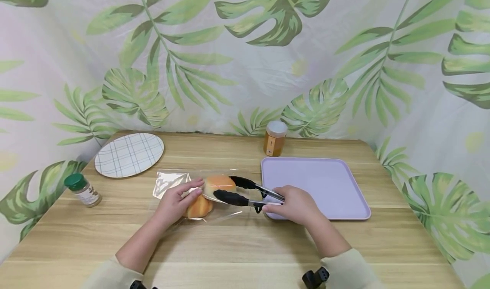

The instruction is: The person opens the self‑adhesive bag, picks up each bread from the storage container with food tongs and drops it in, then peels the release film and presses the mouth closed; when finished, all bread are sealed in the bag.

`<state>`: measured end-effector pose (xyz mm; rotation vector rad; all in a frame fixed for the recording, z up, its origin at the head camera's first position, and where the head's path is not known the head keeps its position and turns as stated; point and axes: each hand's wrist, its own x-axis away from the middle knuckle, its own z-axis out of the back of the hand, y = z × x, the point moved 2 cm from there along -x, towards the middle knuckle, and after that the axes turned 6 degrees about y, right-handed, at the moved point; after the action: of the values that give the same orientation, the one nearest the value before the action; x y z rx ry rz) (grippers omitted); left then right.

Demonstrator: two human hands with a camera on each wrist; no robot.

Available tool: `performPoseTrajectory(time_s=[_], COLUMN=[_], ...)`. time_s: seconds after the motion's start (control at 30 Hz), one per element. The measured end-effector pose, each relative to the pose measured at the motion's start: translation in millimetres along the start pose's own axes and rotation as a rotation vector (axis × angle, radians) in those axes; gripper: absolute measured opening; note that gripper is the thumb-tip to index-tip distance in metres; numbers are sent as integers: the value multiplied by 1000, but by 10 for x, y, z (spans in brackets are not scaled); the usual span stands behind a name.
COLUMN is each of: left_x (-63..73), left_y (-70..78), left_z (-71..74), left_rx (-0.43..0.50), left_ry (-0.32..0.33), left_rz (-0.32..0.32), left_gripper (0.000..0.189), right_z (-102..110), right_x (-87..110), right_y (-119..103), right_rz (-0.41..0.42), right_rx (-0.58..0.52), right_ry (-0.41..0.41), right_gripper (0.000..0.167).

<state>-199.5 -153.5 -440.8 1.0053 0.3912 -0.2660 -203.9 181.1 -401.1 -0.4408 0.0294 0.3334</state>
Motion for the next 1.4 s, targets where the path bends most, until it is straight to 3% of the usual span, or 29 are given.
performPoseTrajectory(time_s=[0.33,0.63,0.87,1.17,1.4], left_x=[-12,-32,-35,-46,-30], left_y=[-4,-21,-27,-18,-42], left_z=[-14,-29,-37,-55,-31], left_rx=[0,-28,-5,6,-1], left_ry=[8,-7,8,0,14], left_rz=[12,11,21,33,35], left_gripper=[23,22,23,24,26], right_z=[-81,-81,72,417,626], right_x=[-34,-45,32,426,717], right_y=[-122,-93,-2,438,876], right_rz=[5,-11,-38,-110,-296], right_rx=[17,25,24,39,-1], right_ry=[-6,-22,-5,173,272], right_gripper=[71,73,79,82,93])
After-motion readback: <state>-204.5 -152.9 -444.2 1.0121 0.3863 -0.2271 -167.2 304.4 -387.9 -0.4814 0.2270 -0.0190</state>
